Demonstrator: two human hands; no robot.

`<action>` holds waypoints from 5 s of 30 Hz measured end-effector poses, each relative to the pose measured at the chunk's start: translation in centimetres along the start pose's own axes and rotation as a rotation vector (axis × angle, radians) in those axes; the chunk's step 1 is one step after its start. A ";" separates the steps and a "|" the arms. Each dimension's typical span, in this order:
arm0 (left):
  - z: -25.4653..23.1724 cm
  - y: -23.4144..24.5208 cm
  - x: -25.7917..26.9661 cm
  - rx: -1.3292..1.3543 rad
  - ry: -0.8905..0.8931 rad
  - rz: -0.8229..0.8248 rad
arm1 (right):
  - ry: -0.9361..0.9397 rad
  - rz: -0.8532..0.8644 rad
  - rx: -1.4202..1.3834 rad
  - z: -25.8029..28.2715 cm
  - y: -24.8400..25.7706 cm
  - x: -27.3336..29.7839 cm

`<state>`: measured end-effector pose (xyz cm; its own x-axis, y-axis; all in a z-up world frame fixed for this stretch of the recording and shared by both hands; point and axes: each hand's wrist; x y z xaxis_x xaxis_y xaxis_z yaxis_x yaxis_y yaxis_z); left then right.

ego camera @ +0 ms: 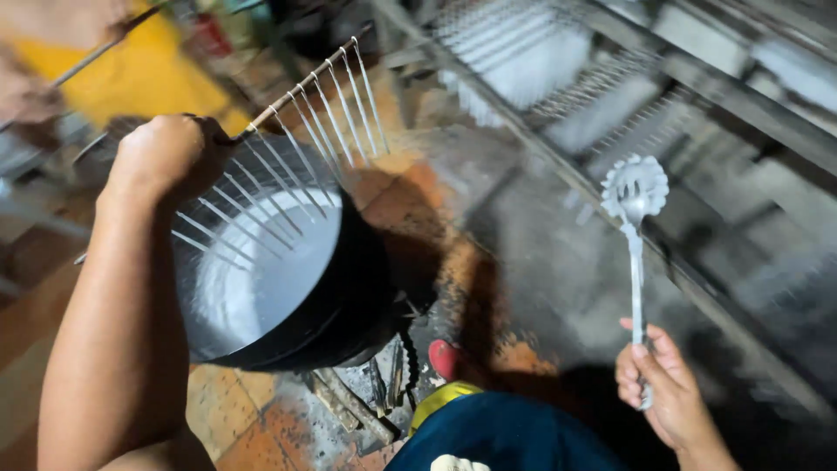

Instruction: Dipping racks of wicks into a vat of molten wax to build up layers of wax for candle making.

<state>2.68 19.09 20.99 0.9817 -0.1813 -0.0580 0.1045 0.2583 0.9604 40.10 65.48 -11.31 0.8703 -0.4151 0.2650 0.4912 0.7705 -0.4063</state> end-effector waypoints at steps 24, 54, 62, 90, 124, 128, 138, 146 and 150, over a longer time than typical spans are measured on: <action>-37.6 9.1 2.3 0.321 -0.990 -0.149 | 0.947 -0.539 1.200 26.4 -3.3 -4.8; -52.8 14.9 -0.6 0.164 -1.247 -0.056 | 0.483 -0.589 1.129 33.0 -2.5 -7.7; -55.8 15.1 -0.9 0.337 -1.245 -0.183 | 1.014 -0.414 1.272 31.5 4.3 -15.3; -64.5 12.0 -5.3 0.267 -1.016 0.151 | 0.800 -0.612 0.956 29.9 14.3 -0.7; -78.6 -23.6 -19.7 0.601 -0.549 0.435 | -0.404 -1.009 0.749 15.7 25.7 7.0; -78.7 -24.4 -20.4 0.622 -0.478 0.442 | -0.304 -1.041 0.656 17.4 22.5 6.2; -81.1 -34.3 -25.9 0.328 -0.704 0.313 | -0.105 -0.998 0.711 13.1 24.0 7.9; -77.8 -25.1 -21.3 0.652 -0.405 0.580 | 0.087 -1.058 0.647 13.3 21.2 7.4; -77.6 -24.5 -20.7 0.718 -0.393 0.592 | 0.107 -0.964 0.780 12.8 22.8 8.4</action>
<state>-7.80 90.16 -22.46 0.7089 -0.5424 0.4508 -0.6303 -0.2004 0.7500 58.18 85.79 -7.13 0.1830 -0.9800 0.0788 0.8110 0.1958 0.5514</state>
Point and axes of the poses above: each hand's wrist, its own x-axis away from the middle knuckle, its own y-axis out of the back of the hand, z = x × y, and after that the axes turned 7 degrees about -z, right-handed
